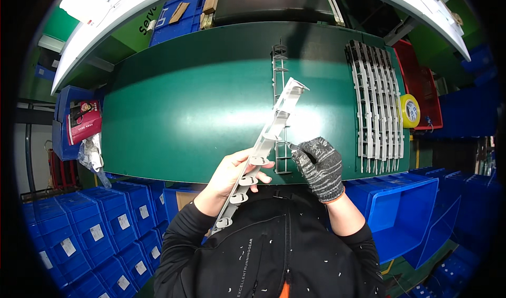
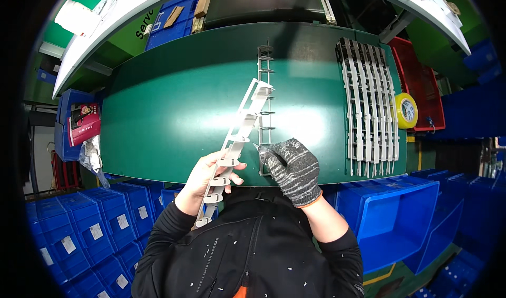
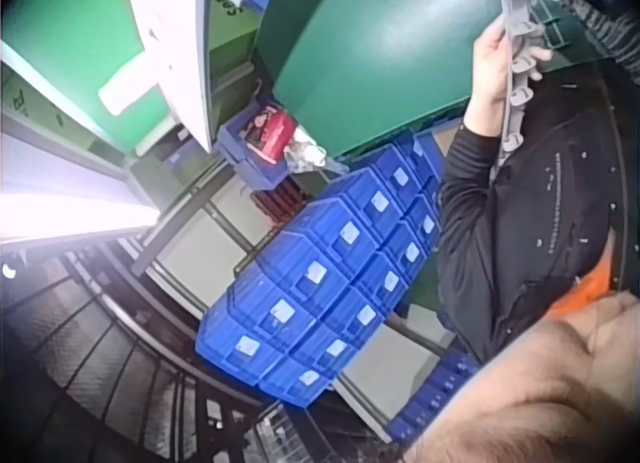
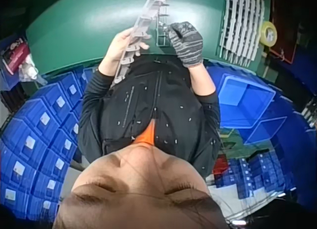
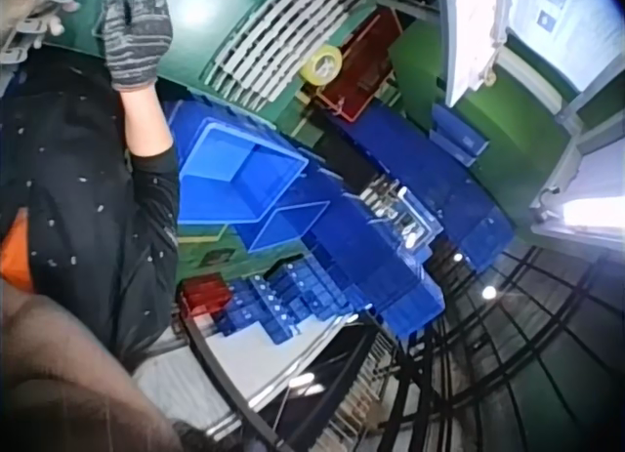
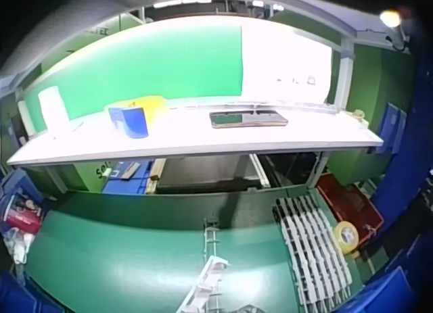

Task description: The person picks up plastic parts from the workbench, trims excess material from them using a utility knife, and sets them down on the table.

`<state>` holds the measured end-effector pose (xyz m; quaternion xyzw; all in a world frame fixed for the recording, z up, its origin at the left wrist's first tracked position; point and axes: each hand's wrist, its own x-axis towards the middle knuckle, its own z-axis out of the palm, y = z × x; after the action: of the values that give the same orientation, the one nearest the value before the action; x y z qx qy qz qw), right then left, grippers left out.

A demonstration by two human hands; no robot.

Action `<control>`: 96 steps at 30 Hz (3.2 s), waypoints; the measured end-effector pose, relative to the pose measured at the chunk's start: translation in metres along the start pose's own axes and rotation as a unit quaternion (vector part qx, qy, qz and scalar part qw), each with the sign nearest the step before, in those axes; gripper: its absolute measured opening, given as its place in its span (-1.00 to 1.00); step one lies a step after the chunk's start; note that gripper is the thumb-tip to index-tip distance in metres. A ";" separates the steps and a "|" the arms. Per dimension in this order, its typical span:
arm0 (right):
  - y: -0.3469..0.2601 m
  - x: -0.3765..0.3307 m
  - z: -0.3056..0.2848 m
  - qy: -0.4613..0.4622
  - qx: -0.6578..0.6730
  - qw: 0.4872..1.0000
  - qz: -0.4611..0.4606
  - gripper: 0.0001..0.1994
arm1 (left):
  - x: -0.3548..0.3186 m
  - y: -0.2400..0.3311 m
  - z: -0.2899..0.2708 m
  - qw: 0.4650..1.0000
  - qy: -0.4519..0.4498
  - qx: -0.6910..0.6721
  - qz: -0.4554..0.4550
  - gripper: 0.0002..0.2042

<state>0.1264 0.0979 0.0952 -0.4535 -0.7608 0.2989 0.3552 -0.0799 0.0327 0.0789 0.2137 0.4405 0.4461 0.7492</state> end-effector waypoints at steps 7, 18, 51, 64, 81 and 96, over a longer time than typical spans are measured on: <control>0.024 0.000 0.021 -0.081 0.660 0.691 0.283 -0.61 | 0.009 -0.007 -0.003 0.976 -0.188 -0.107 -0.014 -0.48; -0.002 0.052 -0.011 0.124 0.637 0.735 0.198 -0.63 | -0.015 0.021 -0.008 0.964 -0.107 0.240 0.039 -0.71; 0.025 -0.018 0.001 -0.043 0.355 0.878 0.319 -0.79 | 0.009 0.004 -0.004 0.991 -0.129 0.042 0.015 -0.88; -0.003 0.005 0.007 -0.117 -0.026 0.992 -0.035 -0.84 | 0.004 0.005 0.007 0.882 0.003 0.426 0.203 -0.89; 0.009 0.003 0.016 0.024 0.423 0.870 0.253 -0.67 | 0.004 0.001 -0.010 0.870 0.078 0.394 0.284 -0.67; -0.007 -0.006 0.034 -0.109 -0.001 0.994 -0.012 -0.84 | 0.017 -0.025 -0.004 0.977 0.060 0.090 0.185 -0.78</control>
<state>0.0976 0.0853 0.0795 -0.4097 -0.8006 0.3414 0.2732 -0.0671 0.0345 0.0509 0.3305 0.4759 0.5477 0.6037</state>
